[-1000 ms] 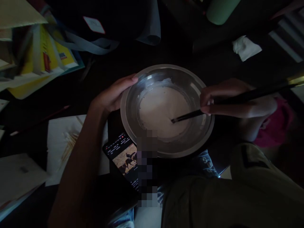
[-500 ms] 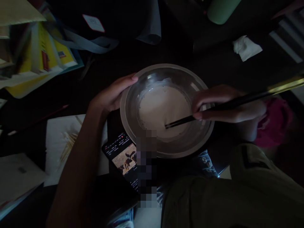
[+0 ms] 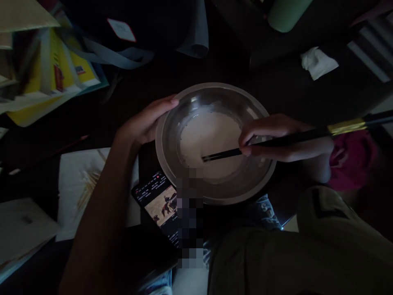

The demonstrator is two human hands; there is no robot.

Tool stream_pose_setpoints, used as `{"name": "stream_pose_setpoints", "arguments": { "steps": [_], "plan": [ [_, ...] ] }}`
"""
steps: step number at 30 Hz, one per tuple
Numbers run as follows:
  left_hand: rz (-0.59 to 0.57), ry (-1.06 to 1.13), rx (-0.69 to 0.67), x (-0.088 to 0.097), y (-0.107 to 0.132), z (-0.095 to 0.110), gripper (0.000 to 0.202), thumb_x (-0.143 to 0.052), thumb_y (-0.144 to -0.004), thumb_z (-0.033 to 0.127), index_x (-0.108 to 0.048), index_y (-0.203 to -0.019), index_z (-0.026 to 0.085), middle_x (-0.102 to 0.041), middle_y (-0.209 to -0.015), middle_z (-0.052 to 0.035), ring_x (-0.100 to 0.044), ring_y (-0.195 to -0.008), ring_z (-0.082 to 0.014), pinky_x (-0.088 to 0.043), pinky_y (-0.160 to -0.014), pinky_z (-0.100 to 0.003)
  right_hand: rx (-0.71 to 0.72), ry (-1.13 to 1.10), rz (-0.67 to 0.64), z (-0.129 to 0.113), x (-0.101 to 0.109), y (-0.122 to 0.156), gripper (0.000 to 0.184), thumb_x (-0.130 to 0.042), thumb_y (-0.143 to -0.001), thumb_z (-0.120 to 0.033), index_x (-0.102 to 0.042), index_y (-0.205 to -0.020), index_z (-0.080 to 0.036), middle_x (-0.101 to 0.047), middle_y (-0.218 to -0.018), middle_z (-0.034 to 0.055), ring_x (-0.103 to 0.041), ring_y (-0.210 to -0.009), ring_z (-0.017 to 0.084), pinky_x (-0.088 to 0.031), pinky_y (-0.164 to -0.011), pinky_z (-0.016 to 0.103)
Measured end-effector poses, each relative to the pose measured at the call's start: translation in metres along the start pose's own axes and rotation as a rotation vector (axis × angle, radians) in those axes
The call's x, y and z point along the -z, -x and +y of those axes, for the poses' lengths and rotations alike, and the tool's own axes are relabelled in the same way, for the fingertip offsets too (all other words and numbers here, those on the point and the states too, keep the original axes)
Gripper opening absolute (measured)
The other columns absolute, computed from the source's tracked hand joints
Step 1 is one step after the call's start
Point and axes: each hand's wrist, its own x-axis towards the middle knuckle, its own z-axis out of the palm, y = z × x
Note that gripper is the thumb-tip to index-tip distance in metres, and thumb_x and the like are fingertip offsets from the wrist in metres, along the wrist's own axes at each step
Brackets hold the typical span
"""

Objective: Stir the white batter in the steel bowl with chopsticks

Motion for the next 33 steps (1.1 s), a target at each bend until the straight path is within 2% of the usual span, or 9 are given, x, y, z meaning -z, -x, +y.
{"name": "stream_pose_setpoints", "arguments": {
  "steps": [4,8,14,18,21,23,28,30,33],
  "plan": [
    [0.025,-0.007,0.019,0.000,0.001,0.001,0.026,-0.054,-0.092,0.026,-0.065,-0.113,0.014,-0.074,-0.084,-0.0014,-0.068,-0.069,-0.0110,-0.054,-0.063,-0.018,-0.076,0.033,0.085,0.002,-0.007,-0.002,0.013,-0.057,-0.094,-0.030,-0.062,-0.092,-0.018,-0.067,-0.086,0.0002,-0.062,-0.075,0.011,-0.047,-0.064,0.024],
    [0.070,-0.002,0.036,-0.003,0.003,0.003,0.028,-0.059,-0.089,0.026,-0.067,-0.112,0.013,-0.074,-0.083,-0.0022,-0.066,-0.064,-0.0099,-0.052,-0.060,-0.017,-0.201,0.091,0.217,0.000,0.006,0.006,0.010,-0.057,-0.093,-0.027,-0.059,-0.087,-0.020,-0.062,-0.076,-0.0007,-0.057,-0.066,0.010,-0.043,-0.060,0.026],
    [0.013,-0.007,0.014,-0.001,0.001,0.001,0.032,-0.058,-0.089,0.025,-0.065,-0.117,0.012,-0.074,-0.087,-0.0037,-0.068,-0.068,-0.0111,-0.053,-0.063,-0.019,0.020,0.016,-0.071,0.006,0.007,0.003,0.009,-0.058,-0.094,-0.026,-0.061,-0.094,-0.018,-0.067,-0.088,0.0008,-0.064,-0.078,0.010,-0.046,-0.064,0.021],
    [0.016,-0.015,0.004,0.002,0.000,0.000,0.031,-0.058,-0.088,0.029,-0.066,-0.115,0.014,-0.074,-0.087,-0.0027,-0.069,-0.070,-0.0129,-0.053,-0.062,-0.019,-0.116,0.055,0.094,0.003,-0.003,-0.003,0.013,-0.057,-0.094,-0.029,-0.061,-0.094,-0.017,-0.066,-0.090,0.0014,-0.062,-0.080,0.011,-0.047,-0.070,0.024],
    [0.009,-0.008,0.012,0.003,0.000,0.000,0.029,-0.059,-0.088,0.030,-0.067,-0.112,0.014,-0.073,-0.084,-0.0018,-0.068,-0.067,-0.0116,-0.052,-0.059,-0.018,-0.223,0.105,0.229,-0.002,0.004,0.004,0.010,-0.057,-0.093,-0.027,-0.059,-0.089,-0.017,-0.062,-0.080,0.0003,-0.057,-0.069,0.010,-0.043,-0.064,0.025],
    [0.016,0.004,0.016,0.001,0.001,0.000,0.026,-0.060,-0.088,0.028,-0.068,-0.108,0.013,-0.072,-0.079,-0.0012,-0.067,-0.065,-0.0106,-0.052,-0.059,-0.017,-0.204,0.087,0.224,-0.003,0.012,0.010,0.010,-0.056,-0.093,-0.024,-0.058,-0.086,-0.018,-0.059,-0.074,-0.0005,-0.055,-0.065,0.008,-0.041,-0.059,0.025],
    [0.008,0.002,0.006,0.000,0.001,0.000,0.028,-0.059,-0.089,0.027,-0.067,-0.111,0.012,-0.073,-0.084,-0.0031,-0.068,-0.069,-0.0118,-0.053,-0.063,-0.019,-0.025,-0.038,-0.009,0.003,0.007,0.006,0.011,-0.058,-0.093,-0.027,-0.061,-0.088,-0.018,-0.065,-0.081,0.0011,-0.062,-0.072,0.009,-0.046,-0.061,0.021],
    [0.003,-0.007,0.001,0.000,0.001,0.000,0.032,-0.059,-0.088,0.027,-0.066,-0.116,0.012,-0.074,-0.090,-0.0044,-0.069,-0.073,-0.0132,-0.054,-0.064,-0.020,-0.019,0.011,0.012,0.004,-0.001,0.001,0.013,-0.057,-0.094,-0.030,-0.061,-0.092,-0.018,-0.068,-0.088,0.0024,-0.064,-0.079,0.012,-0.048,-0.067,0.024],
    [0.010,-0.015,-0.001,0.001,0.001,0.000,0.035,-0.061,-0.088,0.029,-0.065,-0.118,0.012,-0.074,-0.089,-0.0041,-0.068,-0.069,-0.0120,-0.052,-0.061,-0.019,-0.137,0.128,0.175,0.002,-0.002,0.001,0.009,-0.055,-0.094,-0.029,-0.061,-0.094,-0.021,-0.066,-0.088,0.0028,-0.062,-0.079,0.015,-0.047,-0.068,0.029]
  ]
}}
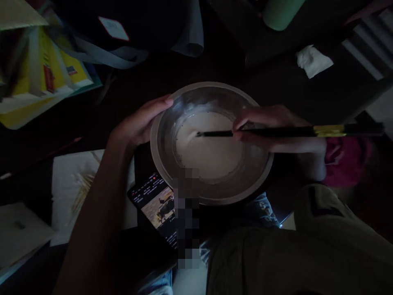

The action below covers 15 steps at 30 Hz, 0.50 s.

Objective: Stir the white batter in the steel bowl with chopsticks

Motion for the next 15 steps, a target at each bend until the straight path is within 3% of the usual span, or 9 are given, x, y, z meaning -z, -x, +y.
{"name": "stream_pose_setpoints", "arguments": {
  "steps": [2,4,7,10,12,15],
  "plan": [
    [0.012,-0.007,0.003,0.000,0.001,0.000,0.036,-0.061,-0.088,0.029,-0.065,-0.119,0.012,-0.074,-0.088,-0.0042,-0.068,-0.070,-0.0122,-0.052,-0.061,-0.019,-0.064,0.015,0.082,-0.001,0.010,0.005,0.008,-0.055,-0.093,-0.027,-0.060,-0.090,-0.022,-0.063,-0.081,0.0020,-0.059,-0.071,0.013,-0.043,-0.062,0.029],
    [0.026,-0.014,0.003,0.000,0.001,0.000,0.036,-0.061,-0.089,0.029,-0.065,-0.120,0.011,-0.074,-0.087,-0.0044,-0.069,-0.073,-0.0132,-0.052,-0.063,-0.019,-0.062,-0.023,0.047,0.001,0.020,0.010,0.010,-0.056,-0.093,-0.026,-0.060,-0.086,-0.021,-0.060,-0.076,0.0011,-0.057,-0.067,0.011,-0.041,-0.058,0.027],
    [0.030,-0.020,0.012,0.000,0.001,0.000,0.035,-0.059,-0.089,0.029,-0.065,-0.119,0.012,-0.074,-0.088,-0.0044,-0.070,-0.075,-0.0137,-0.052,-0.064,-0.019,0.075,-0.117,-0.151,0.004,0.022,0.009,0.009,-0.056,-0.094,-0.022,-0.060,-0.087,-0.017,-0.063,-0.079,0.0004,-0.060,-0.071,0.008,-0.044,-0.061,0.021],
    [0.020,-0.019,0.011,0.000,0.000,-0.001,0.036,-0.059,-0.089,0.029,-0.064,-0.121,0.014,-0.075,-0.091,-0.0035,-0.070,-0.076,-0.0140,-0.053,-0.066,-0.020,0.244,-0.136,-0.197,0.006,0.007,0.001,0.008,-0.057,-0.094,-0.023,-0.061,-0.094,-0.016,-0.066,-0.087,0.0022,-0.064,-0.079,0.008,-0.048,-0.068,0.019],
    [0.020,-0.003,0.009,0.000,0.000,-0.001,0.035,-0.059,-0.088,0.029,-0.064,-0.120,0.015,-0.075,-0.089,-0.0025,-0.070,-0.073,-0.0131,-0.053,-0.063,-0.019,0.189,-0.068,-0.135,0.004,0.000,-0.002,0.012,-0.058,-0.094,-0.028,-0.062,-0.097,-0.017,-0.067,-0.092,0.0024,-0.064,-0.084,0.010,-0.048,-0.071,0.022],
    [0.021,0.019,0.025,0.001,0.000,0.000,0.031,-0.060,-0.088,0.027,-0.065,-0.115,0.013,-0.074,-0.083,-0.0021,-0.068,-0.067,-0.0119,-0.053,-0.060,-0.019,-0.016,0.044,-0.024,-0.001,0.005,0.000,0.014,-0.055,-0.096,-0.031,-0.061,-0.095,-0.018,-0.066,-0.088,0.0019,-0.062,-0.079,0.010,-0.046,-0.068,0.024]
  ]
}}
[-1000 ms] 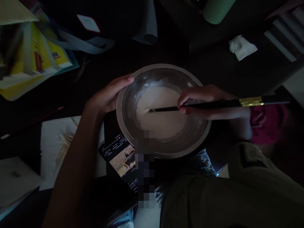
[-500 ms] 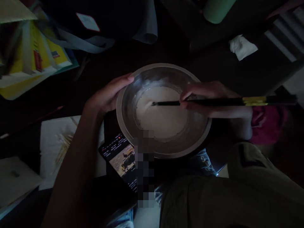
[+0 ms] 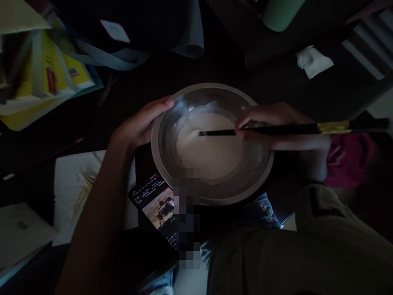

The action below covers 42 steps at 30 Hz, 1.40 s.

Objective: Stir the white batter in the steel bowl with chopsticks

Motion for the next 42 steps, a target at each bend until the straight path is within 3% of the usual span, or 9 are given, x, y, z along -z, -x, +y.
{"name": "stream_pose_setpoints", "arguments": {
  "steps": [5,9,16,19,23,27,31,37,42],
  "plan": [
    [-0.009,0.002,-0.007,0.000,0.000,0.000,0.029,-0.060,-0.089,0.027,-0.065,-0.113,0.012,-0.073,-0.080,-0.0024,-0.068,-0.067,-0.0114,-0.052,-0.062,-0.019,-0.014,-0.081,-0.035,0.001,0.017,0.009,0.007,-0.057,-0.094,-0.021,-0.060,-0.089,-0.018,-0.063,-0.076,-0.0006,-0.058,-0.067,0.006,-0.044,-0.060,0.020],
    [-0.009,0.003,-0.003,0.000,-0.001,-0.001,0.029,-0.055,-0.092,0.024,-0.063,-0.116,0.010,-0.072,-0.082,-0.0024,-0.067,-0.066,-0.0105,-0.050,-0.063,-0.019,0.135,-0.185,-0.183,0.005,0.000,0.002,0.012,-0.059,-0.093,-0.028,-0.062,-0.092,-0.016,-0.067,-0.083,0.0001,-0.063,-0.074,0.007,-0.047,-0.063,0.019],
    [0.001,0.006,0.005,0.000,0.000,0.001,0.024,-0.057,-0.090,0.025,-0.066,-0.108,0.012,-0.072,-0.078,-0.0012,-0.068,-0.066,-0.0105,-0.052,-0.059,-0.017,-0.120,-0.031,0.101,-0.001,0.007,0.005,0.009,-0.057,-0.093,-0.029,-0.059,-0.089,-0.021,-0.062,-0.078,0.0005,-0.057,-0.069,0.012,-0.043,-0.062,0.028],
    [-0.022,0.007,0.000,-0.001,-0.001,0.002,0.025,-0.054,-0.092,0.024,-0.066,-0.109,0.011,-0.071,-0.077,-0.0012,-0.069,-0.067,-0.0109,-0.052,-0.058,-0.017,-0.075,-0.103,0.005,0.001,0.018,0.008,0.011,-0.059,-0.092,-0.027,-0.059,-0.084,-0.020,-0.062,-0.073,-0.0008,-0.057,-0.065,0.009,-0.045,-0.059,0.025],
    [-0.013,0.012,-0.003,-0.002,-0.001,0.002,0.026,-0.057,-0.091,0.025,-0.065,-0.110,0.011,-0.072,-0.077,-0.0016,-0.068,-0.064,-0.0116,-0.054,-0.059,-0.019,0.136,-0.151,-0.175,0.005,0.004,0.001,0.014,-0.058,-0.094,-0.030,-0.063,-0.094,-0.017,-0.068,-0.085,0.0011,-0.064,-0.076,0.010,-0.049,-0.066,0.022],
    [-0.001,0.020,-0.001,-0.002,-0.001,0.001,0.024,-0.056,-0.091,0.025,-0.065,-0.108,0.010,-0.071,-0.077,-0.0016,-0.067,-0.063,-0.0105,-0.052,-0.059,-0.018,0.075,0.020,0.002,0.003,-0.007,-0.002,0.018,-0.054,-0.096,-0.032,-0.064,-0.097,-0.018,-0.067,-0.092,0.0024,-0.064,-0.085,0.012,-0.050,-0.075,0.026],
    [0.005,0.008,0.002,0.000,0.000,0.000,0.026,-0.056,-0.091,0.025,-0.065,-0.110,0.010,-0.071,-0.079,-0.0023,-0.068,-0.066,-0.0117,-0.050,-0.060,-0.018,-0.023,0.098,0.077,0.000,0.010,0.006,0.013,-0.053,-0.096,-0.028,-0.061,-0.092,-0.018,-0.064,-0.083,0.0014,-0.061,-0.074,0.009,-0.047,-0.070,0.024],
    [-0.005,0.013,-0.008,-0.001,-0.001,0.000,0.030,-0.057,-0.090,0.024,-0.064,-0.115,0.010,-0.074,-0.085,-0.0042,-0.069,-0.068,-0.0126,-0.053,-0.061,-0.020,0.149,-0.084,-0.183,0.003,0.002,0.000,0.015,-0.056,-0.096,-0.032,-0.062,-0.095,-0.018,-0.067,-0.087,0.0003,-0.064,-0.080,0.009,-0.048,-0.067,0.020],
    [0.000,0.013,0.003,-0.002,0.000,0.001,0.024,-0.053,-0.093,0.023,-0.066,-0.109,0.012,-0.072,-0.077,-0.0004,-0.068,-0.063,-0.0094,-0.053,-0.059,-0.016,-0.076,0.032,0.049,-0.003,-0.006,-0.001,0.018,-0.053,-0.096,-0.034,-0.061,-0.098,-0.018,-0.067,-0.093,0.0029,-0.064,-0.084,0.014,-0.049,-0.077,0.029]
  ]
}}
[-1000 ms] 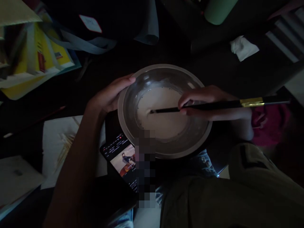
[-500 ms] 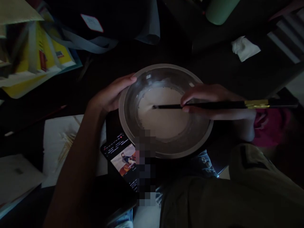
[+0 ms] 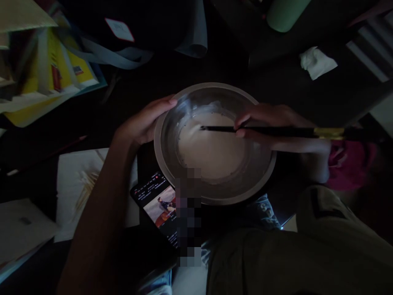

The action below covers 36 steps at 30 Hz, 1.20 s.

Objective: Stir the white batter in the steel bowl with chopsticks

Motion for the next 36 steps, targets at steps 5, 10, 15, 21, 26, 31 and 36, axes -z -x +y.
{"name": "stream_pose_setpoints", "arguments": {
  "steps": [5,10,15,21,26,31,36],
  "plan": [
    [-0.052,0.003,-0.012,0.002,-0.001,-0.001,0.023,-0.051,-0.093,0.022,-0.066,-0.108,0.012,-0.071,-0.075,0.0013,-0.066,-0.060,-0.0075,-0.052,-0.057,-0.015,-0.036,-0.064,-0.059,0.001,0.026,0.010,0.016,-0.052,-0.097,-0.030,-0.059,-0.086,-0.021,-0.063,-0.073,-0.0009,-0.060,-0.064,0.008,-0.045,-0.055,0.023],
    [-0.049,0.004,-0.025,0.002,-0.001,-0.001,0.026,-0.055,-0.092,0.024,-0.065,-0.112,0.012,-0.073,-0.080,0.0008,-0.067,-0.063,-0.0077,-0.053,-0.061,-0.015,0.277,-0.157,-0.262,0.008,0.002,0.000,0.014,-0.055,-0.096,-0.031,-0.060,-0.097,-0.018,-0.066,-0.090,0.0005,-0.063,-0.082,0.009,-0.049,-0.070,0.022],
    [-0.024,0.002,-0.010,-0.001,0.001,0.000,0.028,-0.053,-0.092,0.023,-0.065,-0.114,0.010,-0.074,-0.084,-0.0023,-0.068,-0.065,-0.0104,-0.053,-0.061,-0.018,0.122,-0.003,-0.025,0.009,-0.006,-0.001,0.015,-0.056,-0.095,-0.037,-0.060,-0.099,-0.022,-0.066,-0.093,0.0018,-0.063,-0.087,0.014,-0.048,-0.084,0.032],
    [-0.039,0.004,-0.017,0.001,0.000,-0.001,0.027,-0.053,-0.092,0.023,-0.065,-0.113,0.011,-0.073,-0.082,-0.0023,-0.069,-0.070,-0.0117,-0.052,-0.061,-0.017,0.178,-0.023,-0.138,0.011,0.026,0.008,0.010,-0.054,-0.096,-0.026,-0.059,-0.090,-0.020,-0.063,-0.081,0.0007,-0.059,-0.077,0.010,-0.046,-0.068,0.025],
    [-0.015,0.024,-0.006,0.000,-0.001,-0.001,0.026,-0.054,-0.092,0.022,-0.065,-0.112,0.011,-0.074,-0.082,-0.0036,-0.067,-0.063,-0.0105,-0.052,-0.060,-0.018,0.239,-0.131,-0.249,0.008,0.004,-0.003,0.014,-0.054,-0.096,-0.029,-0.059,-0.102,-0.018,-0.066,-0.094,0.0019,-0.064,-0.084,0.010,-0.049,-0.070,0.022],
    [0.006,0.012,0.008,-0.004,0.002,0.001,0.028,-0.052,-0.093,0.022,-0.063,-0.115,0.009,-0.072,-0.082,-0.0038,-0.068,-0.066,-0.0132,-0.052,-0.063,-0.021,0.013,-0.014,-0.040,0.006,0.011,0.002,0.014,-0.054,-0.096,-0.031,-0.059,-0.099,-0.018,-0.066,-0.091,0.0026,-0.063,-0.081,0.011,-0.048,-0.070,0.026],
    [-0.024,0.019,-0.014,-0.004,0.003,0.002,0.026,-0.049,-0.094,0.020,-0.065,-0.110,0.010,-0.072,-0.079,-0.0022,-0.068,-0.067,-0.0117,-0.051,-0.061,-0.019,0.091,-0.045,-0.167,0.011,0.029,0.008,0.013,-0.056,-0.095,-0.030,-0.062,-0.094,-0.018,-0.066,-0.083,0.0014,-0.062,-0.074,0.009,-0.047,-0.063,0.022]
  ]
}}
